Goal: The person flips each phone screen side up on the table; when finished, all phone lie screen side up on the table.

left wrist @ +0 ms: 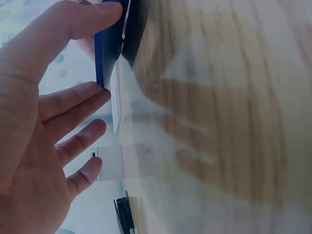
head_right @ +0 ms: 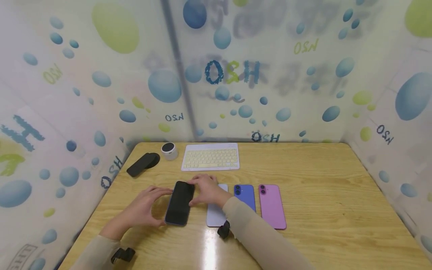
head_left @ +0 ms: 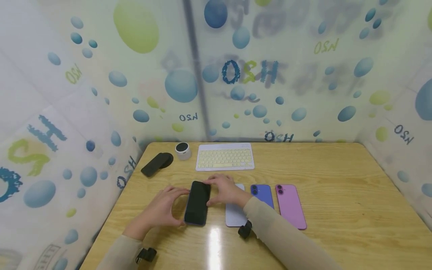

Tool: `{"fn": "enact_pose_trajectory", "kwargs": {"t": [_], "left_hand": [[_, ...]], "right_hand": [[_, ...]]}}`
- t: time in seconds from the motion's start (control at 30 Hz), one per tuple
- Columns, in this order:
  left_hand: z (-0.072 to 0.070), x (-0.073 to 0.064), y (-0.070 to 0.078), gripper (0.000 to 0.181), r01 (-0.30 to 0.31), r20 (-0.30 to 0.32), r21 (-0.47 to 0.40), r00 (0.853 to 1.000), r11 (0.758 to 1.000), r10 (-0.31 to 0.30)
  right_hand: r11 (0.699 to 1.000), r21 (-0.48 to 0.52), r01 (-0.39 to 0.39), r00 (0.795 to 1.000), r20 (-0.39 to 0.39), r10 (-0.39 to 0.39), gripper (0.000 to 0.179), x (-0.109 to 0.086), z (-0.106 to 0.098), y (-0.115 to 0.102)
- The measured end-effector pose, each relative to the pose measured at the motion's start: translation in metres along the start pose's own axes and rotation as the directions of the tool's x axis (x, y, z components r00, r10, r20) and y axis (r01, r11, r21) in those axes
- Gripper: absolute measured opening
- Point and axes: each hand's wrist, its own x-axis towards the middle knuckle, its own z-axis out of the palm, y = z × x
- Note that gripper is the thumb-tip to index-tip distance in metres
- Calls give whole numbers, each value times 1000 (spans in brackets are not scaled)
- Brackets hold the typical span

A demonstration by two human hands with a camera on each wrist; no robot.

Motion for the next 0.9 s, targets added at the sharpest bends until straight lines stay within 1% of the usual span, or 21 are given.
{"fn": "enact_pose_trajectory", "kwargs": {"t": [0.17, 0.23, 0.4, 0.57, 0.7, 0.9], "left_hand": [[2, 1, 0, 95, 24, 19, 6, 1000, 1000, -24], [4, 1, 0, 95, 37, 37, 15, 999, 999, -38], [6, 0, 1, 92, 70, 91, 6, 993, 998, -71], [4, 0, 3, 89, 94, 120, -19, 989, 995, -91], [3, -1, 4, 90, 82, 124, -33, 989, 996, -77], [6, 5, 10, 87, 11, 73, -79, 997, 997, -5]], "right_hand": [[1000, -17, -2, 1000, 0, 2, 79, 0, 0, 1], [1000, -21, 0, 1000, 6, 0, 78, 0, 1, 0], [1000, -31, -3, 1000, 22, 4, 76, -1, 0, -1], [999, -46, -5, 1000, 8, 5, 75, -4, 0, -1], [998, -58, 9, 1000, -3, -9, 74, -10, -2, 3], [997, -70, 17, 1000, -11, -18, 73, -29, -15, 15]]}}
